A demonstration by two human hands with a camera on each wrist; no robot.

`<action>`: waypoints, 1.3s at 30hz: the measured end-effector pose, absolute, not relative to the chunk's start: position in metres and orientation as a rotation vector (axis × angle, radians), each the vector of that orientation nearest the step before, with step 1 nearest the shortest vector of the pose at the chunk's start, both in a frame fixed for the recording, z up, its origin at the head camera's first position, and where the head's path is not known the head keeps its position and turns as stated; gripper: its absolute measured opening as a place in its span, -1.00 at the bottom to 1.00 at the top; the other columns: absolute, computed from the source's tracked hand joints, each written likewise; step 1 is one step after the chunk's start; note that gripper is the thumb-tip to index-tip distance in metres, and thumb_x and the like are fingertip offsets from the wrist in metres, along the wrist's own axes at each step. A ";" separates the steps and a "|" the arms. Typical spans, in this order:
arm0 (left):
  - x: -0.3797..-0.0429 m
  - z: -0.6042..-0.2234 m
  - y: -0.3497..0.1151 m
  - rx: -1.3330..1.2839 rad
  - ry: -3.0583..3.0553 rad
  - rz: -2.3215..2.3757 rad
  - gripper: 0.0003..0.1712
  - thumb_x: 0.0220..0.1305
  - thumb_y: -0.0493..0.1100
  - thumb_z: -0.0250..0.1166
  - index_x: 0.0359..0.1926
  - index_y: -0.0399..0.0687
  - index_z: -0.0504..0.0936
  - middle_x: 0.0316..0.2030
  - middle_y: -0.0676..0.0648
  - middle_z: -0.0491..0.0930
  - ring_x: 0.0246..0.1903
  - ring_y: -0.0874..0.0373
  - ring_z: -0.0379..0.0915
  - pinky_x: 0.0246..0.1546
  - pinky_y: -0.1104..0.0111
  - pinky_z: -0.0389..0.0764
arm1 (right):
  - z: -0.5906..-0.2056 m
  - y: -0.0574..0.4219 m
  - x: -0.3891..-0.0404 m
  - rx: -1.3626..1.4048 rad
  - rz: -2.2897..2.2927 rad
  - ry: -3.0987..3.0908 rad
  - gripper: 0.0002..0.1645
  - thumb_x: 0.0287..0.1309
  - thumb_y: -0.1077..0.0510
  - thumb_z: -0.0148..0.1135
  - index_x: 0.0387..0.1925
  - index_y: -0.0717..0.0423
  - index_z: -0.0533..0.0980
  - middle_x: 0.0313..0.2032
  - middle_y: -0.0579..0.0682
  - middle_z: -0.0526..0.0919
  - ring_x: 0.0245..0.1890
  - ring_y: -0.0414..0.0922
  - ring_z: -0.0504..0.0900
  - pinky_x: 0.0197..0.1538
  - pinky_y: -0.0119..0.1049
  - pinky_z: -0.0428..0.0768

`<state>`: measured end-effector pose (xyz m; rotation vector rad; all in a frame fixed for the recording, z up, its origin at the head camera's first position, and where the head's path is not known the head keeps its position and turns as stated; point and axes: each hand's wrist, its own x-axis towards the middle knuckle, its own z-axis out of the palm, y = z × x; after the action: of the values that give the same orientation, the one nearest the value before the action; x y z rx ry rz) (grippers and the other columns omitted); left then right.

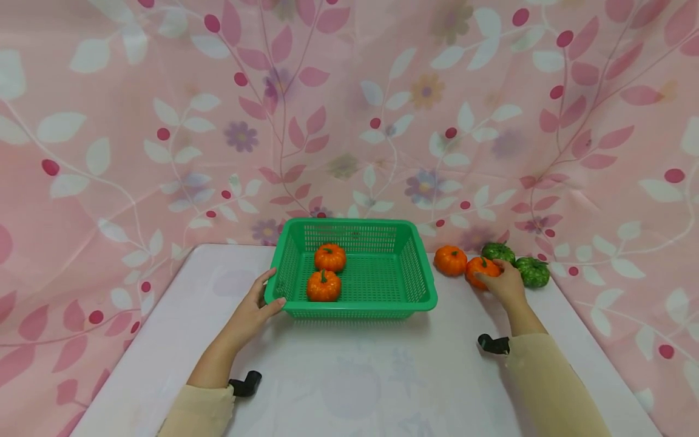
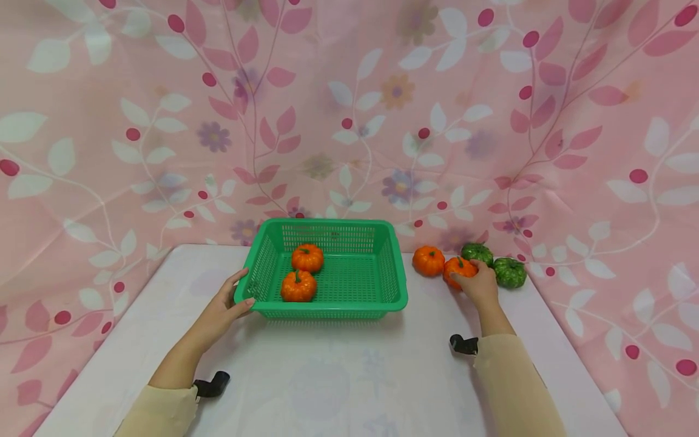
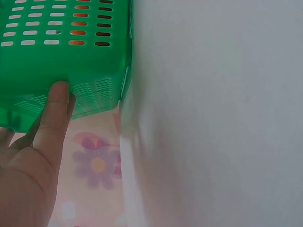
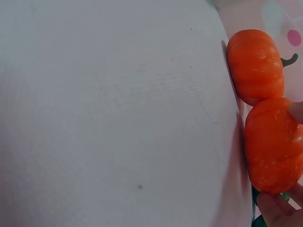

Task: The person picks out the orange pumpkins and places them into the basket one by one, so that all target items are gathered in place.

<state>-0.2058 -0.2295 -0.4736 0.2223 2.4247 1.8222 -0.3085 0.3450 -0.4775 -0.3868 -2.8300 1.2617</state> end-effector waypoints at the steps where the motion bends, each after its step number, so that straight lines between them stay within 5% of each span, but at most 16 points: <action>1: -0.206 -0.474 -0.230 0.216 2.424 1.824 -0.09 0.46 -0.16 0.22 0.60 0.12 -0.13 0.47 -0.36 0.10 0.31 -0.23 0.29 0.20 0.11 0.49 | -0.477 0.345 -0.308 -0.381 1.264 -2.826 0.02 0.27 -0.15 0.29 0.49 0.35 0.08 0.41 0.50 0.12 0.38 0.40 0.15 0.38 0.27 0.18; 39: -0.205 -0.472 -0.230 0.188 2.438 1.798 -0.09 0.43 -0.10 0.25 0.59 0.13 -0.09 0.47 -0.37 0.08 0.32 -0.25 0.27 0.25 -0.05 0.42 | -0.422 0.327 -0.267 -0.122 1.213 -2.695 -0.05 0.28 -0.08 0.31 0.44 0.40 0.17 0.32 0.50 0.23 0.24 0.41 0.30 0.24 0.35 0.35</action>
<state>-0.2050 -0.2299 -0.4716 0.1880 2.4381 1.7983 -0.2672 0.3269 -0.4216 -0.1220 -2.6945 1.2127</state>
